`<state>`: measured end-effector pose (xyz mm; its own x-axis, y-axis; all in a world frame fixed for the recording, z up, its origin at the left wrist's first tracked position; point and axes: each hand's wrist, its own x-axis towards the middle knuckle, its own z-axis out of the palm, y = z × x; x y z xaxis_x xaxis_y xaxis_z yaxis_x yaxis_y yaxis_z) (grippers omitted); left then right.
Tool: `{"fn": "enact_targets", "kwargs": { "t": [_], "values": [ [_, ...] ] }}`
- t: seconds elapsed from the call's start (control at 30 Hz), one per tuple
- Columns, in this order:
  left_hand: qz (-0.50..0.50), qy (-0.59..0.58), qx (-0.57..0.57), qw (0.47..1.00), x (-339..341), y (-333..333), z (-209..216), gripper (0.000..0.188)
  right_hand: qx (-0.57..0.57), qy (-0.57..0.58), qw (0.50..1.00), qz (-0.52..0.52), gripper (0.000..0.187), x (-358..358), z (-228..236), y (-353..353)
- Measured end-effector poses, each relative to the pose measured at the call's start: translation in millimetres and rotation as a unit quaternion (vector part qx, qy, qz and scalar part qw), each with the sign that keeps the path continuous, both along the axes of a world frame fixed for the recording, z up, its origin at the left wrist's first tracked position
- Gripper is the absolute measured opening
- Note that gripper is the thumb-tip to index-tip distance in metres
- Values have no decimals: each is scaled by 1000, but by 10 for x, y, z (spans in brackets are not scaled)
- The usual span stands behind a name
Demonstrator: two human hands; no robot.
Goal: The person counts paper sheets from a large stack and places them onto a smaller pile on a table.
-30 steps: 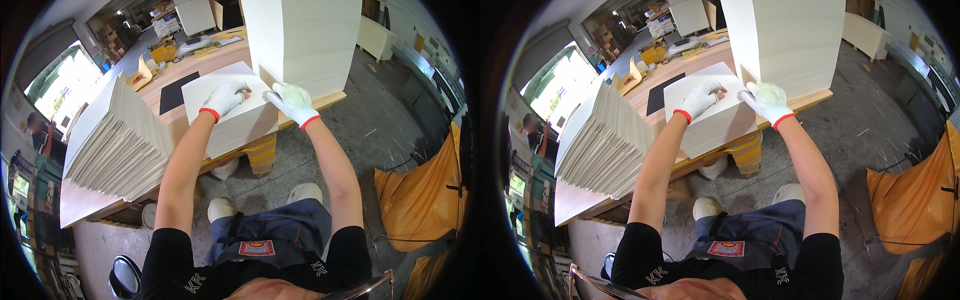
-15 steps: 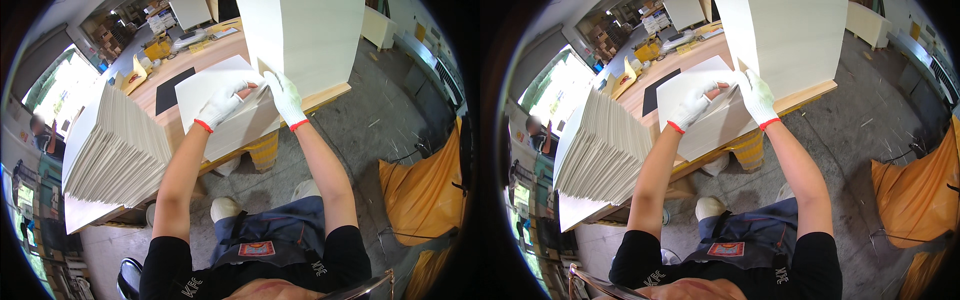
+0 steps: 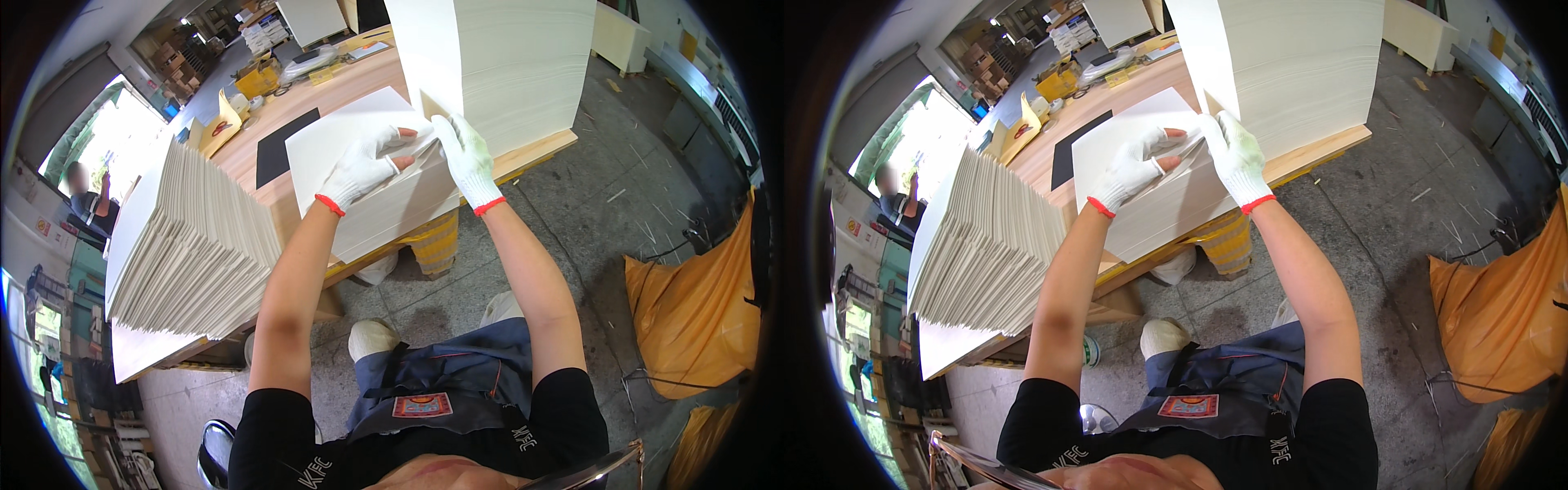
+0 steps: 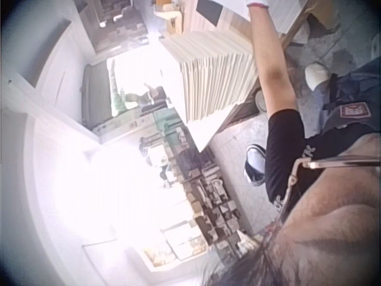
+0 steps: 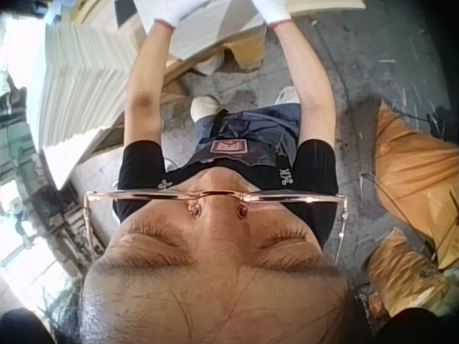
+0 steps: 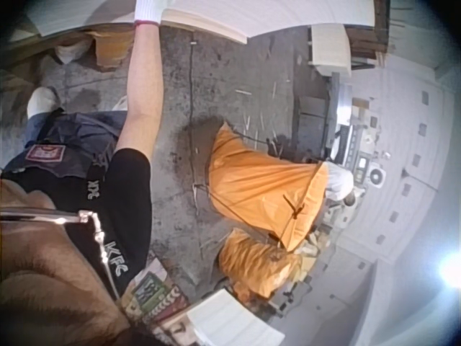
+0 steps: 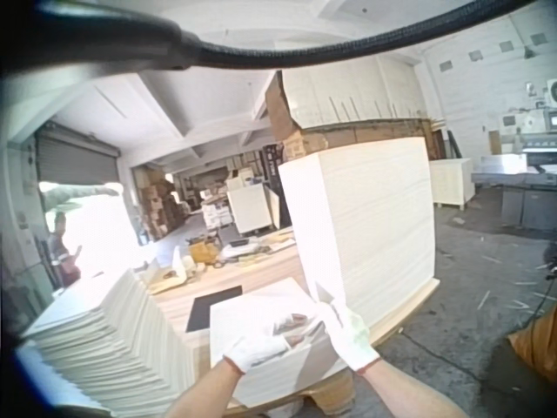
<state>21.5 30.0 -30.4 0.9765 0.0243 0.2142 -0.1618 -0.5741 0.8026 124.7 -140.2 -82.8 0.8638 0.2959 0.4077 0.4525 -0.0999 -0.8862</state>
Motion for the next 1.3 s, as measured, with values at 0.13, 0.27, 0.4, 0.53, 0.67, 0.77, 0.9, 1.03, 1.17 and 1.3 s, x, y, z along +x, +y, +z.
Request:
{"fn": "enact_targets", "kwargs": {
  "t": [0.13, 0.27, 0.4, 0.53, 0.67, 0.77, 0.9, 1.03, 1.17, 1.3],
  "values": [
    [42, -75, 0, 996, -56, -66, 20, 36, 3, -40, 999, -5, 53, -116, 103, -43],
    [4, -50, 105, 993, -18, 35, -30, 34, -38, -15, 999, -20, 53, -81, 118, -45],
    [27, 50, 74, 996, -66, -102, 74, 32, 9, 1, 1000, -17, 52, -76, 76, -17],
    [30, 46, 34, 998, -52, -81, 42, 39, 21, 0, 1000, -7, 51, -50, 24, -3],
    [32, 62, -9, 998, -39, -82, 30, 39, 36, 19, 999, 3, 50, -21, -35, -8],
    [39, 63, -6, 997, -49, -106, 51, 39, 37, 21, 999, 6, 50, -2, -63, -1],
    [53, 74, 3, 996, -81, -153, 105, 38, 54, 26, 998, 14, 49, 2, -82, -3],
    [73, 81, 40, 993, -106, -178, 149, 42, 63, 52, 996, 37, 44, -29, -38, -15],
    [94, -133, 260, 952, -89, -77, -42, 48, -91, -349, 920, -157, 41, -131, 188, -250],
    [126, -137, 334, 924, -158, -188, -35, 59, -325, -234, 906, 139, 69, -469, 400, -276]
  ]
}}
